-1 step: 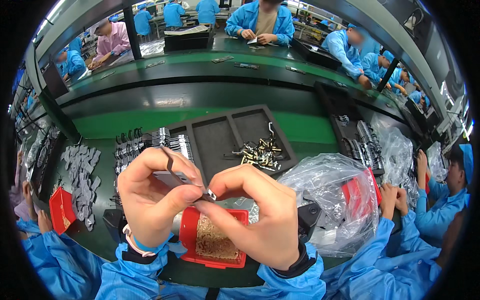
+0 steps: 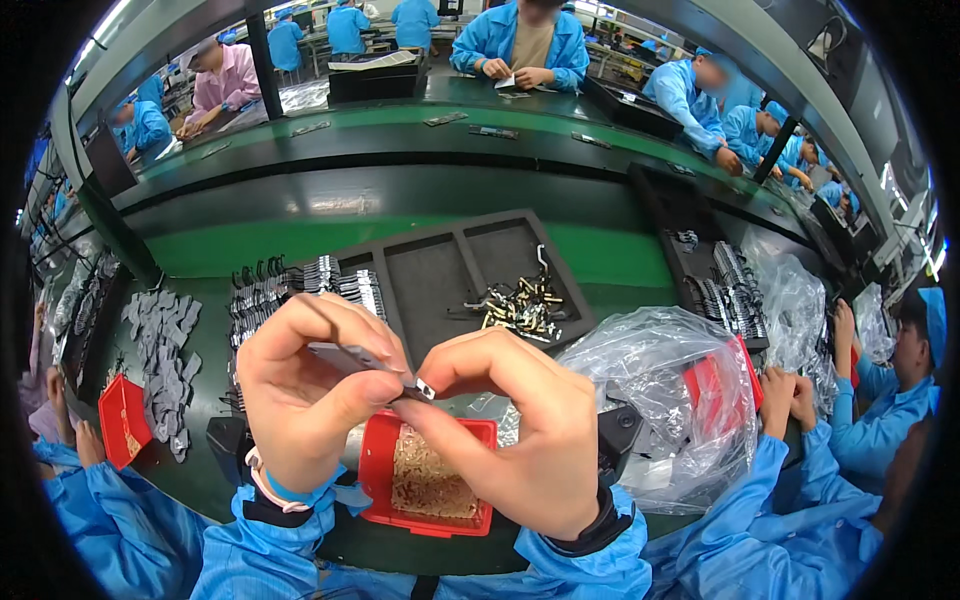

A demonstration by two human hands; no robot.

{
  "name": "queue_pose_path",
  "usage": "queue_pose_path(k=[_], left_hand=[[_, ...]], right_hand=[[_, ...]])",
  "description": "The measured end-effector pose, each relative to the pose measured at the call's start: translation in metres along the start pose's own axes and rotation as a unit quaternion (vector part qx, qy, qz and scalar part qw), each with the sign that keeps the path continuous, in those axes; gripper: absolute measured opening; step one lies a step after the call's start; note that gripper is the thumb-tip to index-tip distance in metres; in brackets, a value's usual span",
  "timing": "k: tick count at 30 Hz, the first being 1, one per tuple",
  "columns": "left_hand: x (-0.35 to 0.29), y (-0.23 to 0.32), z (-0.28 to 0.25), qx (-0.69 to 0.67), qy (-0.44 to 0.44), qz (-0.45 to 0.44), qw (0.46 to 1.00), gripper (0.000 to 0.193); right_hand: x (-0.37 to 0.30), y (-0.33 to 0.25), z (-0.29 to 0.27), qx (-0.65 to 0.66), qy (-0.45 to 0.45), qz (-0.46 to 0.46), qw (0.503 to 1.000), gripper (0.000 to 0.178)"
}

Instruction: The recorder is assembling small plastic and wire components at a manufacturing workstation.

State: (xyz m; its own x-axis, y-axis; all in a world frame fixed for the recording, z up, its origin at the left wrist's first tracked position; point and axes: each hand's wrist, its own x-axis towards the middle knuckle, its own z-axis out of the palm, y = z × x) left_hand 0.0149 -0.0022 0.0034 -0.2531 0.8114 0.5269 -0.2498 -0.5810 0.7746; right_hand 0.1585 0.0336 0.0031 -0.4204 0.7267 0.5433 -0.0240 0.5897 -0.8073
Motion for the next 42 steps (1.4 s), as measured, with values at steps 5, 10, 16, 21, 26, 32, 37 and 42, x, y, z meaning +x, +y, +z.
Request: queue_pose_path(k=[5, 10, 16, 21, 26, 32, 37, 42], left_hand=[[0.004, -0.009, -0.008, -0.008, -0.028, 0.036, 0.999, 0.016], [0.004, -0.001, -0.01, 0.017, -0.062, 0.003, 0.998, 0.015], [0.008, -0.004, -0.013, 0.082, -0.133, 0.028, 0.987, 0.02], [0.006, 0.008, -0.005, 0.159, -0.094, 0.058, 0.981, 0.021], [0.006, 0.009, -0.009, 0.252, -0.138, 0.169, 0.943, 0.02], [0.004, 0.005, -0.011, 0.273, -0.099, 0.224, 0.93, 0.018], [0.0, -0.005, -0.012, 0.216, -0.087, 0.23, 0.945, 0.024], [-0.01, -0.008, 0.004, 0.138, -0.059, 0.103, 0.983, 0.032]], right_hand=[[0.0, -0.001, -0.004, 0.088, 0.028, -0.015, 0.996, 0.02], [-0.001, 0.001, -0.005, 0.113, 0.057, -0.048, 0.991, 0.021], [-0.001, 0.007, -0.004, 0.154, 0.101, -0.111, 0.977, 0.021], [0.0, 0.008, -0.009, 0.108, 0.077, -0.111, 0.985, 0.025], [0.001, 0.01, -0.011, 0.016, 0.038, -0.153, 0.987, 0.028], [0.002, 0.004, -0.002, 0.117, 0.087, -0.083, 0.986, 0.025], [0.0, 0.014, -0.007, 0.141, 0.066, -0.1, 0.983, 0.027], [-0.003, 0.008, 0.001, 0.292, 0.097, -0.022, 0.951, 0.016]])
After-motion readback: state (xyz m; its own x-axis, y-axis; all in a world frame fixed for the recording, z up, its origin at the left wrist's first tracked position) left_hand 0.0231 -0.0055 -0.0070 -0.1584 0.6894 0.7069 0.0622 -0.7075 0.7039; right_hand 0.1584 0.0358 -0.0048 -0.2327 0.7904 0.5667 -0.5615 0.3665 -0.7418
